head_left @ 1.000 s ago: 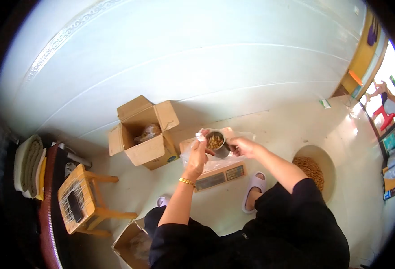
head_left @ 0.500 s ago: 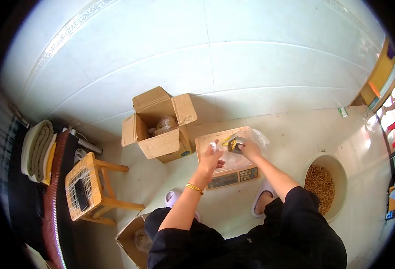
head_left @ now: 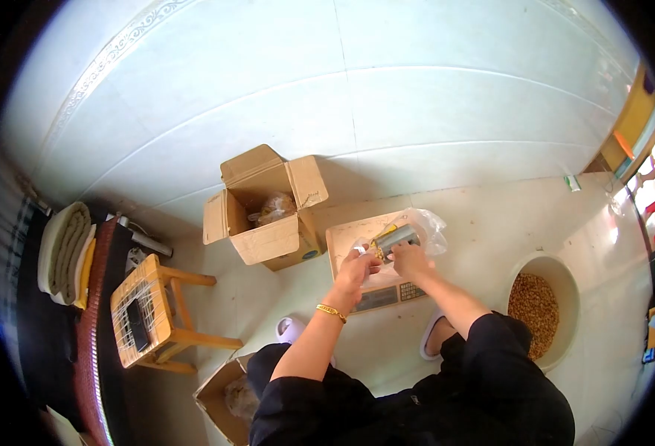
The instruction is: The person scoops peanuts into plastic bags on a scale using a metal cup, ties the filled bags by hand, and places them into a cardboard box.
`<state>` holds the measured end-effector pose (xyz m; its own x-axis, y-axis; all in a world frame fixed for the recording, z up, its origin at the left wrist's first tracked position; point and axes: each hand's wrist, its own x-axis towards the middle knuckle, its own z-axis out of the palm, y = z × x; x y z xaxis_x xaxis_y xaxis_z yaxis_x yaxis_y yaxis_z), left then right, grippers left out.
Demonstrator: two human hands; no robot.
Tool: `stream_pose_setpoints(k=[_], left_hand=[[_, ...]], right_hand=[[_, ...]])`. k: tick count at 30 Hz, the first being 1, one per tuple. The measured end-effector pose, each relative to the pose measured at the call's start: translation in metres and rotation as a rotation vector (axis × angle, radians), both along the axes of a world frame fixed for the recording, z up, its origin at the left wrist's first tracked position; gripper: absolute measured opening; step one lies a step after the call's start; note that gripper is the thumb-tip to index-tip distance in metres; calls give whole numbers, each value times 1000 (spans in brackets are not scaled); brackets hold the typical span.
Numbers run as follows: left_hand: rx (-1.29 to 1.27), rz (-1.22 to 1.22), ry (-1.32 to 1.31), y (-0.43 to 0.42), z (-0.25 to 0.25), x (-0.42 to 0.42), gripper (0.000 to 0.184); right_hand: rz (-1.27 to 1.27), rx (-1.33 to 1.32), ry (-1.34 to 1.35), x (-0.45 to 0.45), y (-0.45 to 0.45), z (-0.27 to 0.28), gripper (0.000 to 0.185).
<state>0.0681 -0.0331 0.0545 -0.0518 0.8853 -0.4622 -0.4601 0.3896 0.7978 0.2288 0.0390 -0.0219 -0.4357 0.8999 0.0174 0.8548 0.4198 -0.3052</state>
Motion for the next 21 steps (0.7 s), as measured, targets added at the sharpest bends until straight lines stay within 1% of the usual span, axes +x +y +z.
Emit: stream_pose_setpoints(k=[2,4,5,7,8,10,14,16,17,19,21], left_hand=[[-2,-10,30,1,-6,-5,45],[42,32,145,-1,-13,-9,39],[42,34,145,-2,-16,-12,39],[50,55,75,-2,-22,-16,37],[51,55,73,-3,-15,-17,37],[4,38,36,-6,-1,-16,40],[13,30,25,-9,7,-12,47],[32,3,30,-10,9,-11,52],[32,4,30,-10,8,-12,52],[11,12,30,-10,3,-13,58],[4,6,32,-9,1,-13,59]], right_hand=[[24,39,6,1,0,-1,17],[6,115,-39,6,4,-5,16],[9,115,-39,6,5,-3,16],[2,53,-125,8,8,0,16],[1,54,-127,8,7,0,16],[66,124,-57,6,3,2,14],[127,173,-80,5,-1,5,12],[147,225,-260,9,2,6,11],[147,225,-260,10,3,3,11],[126,210,-182,10,5,-4,10],[167,198,-189,7,-7,16,10]])
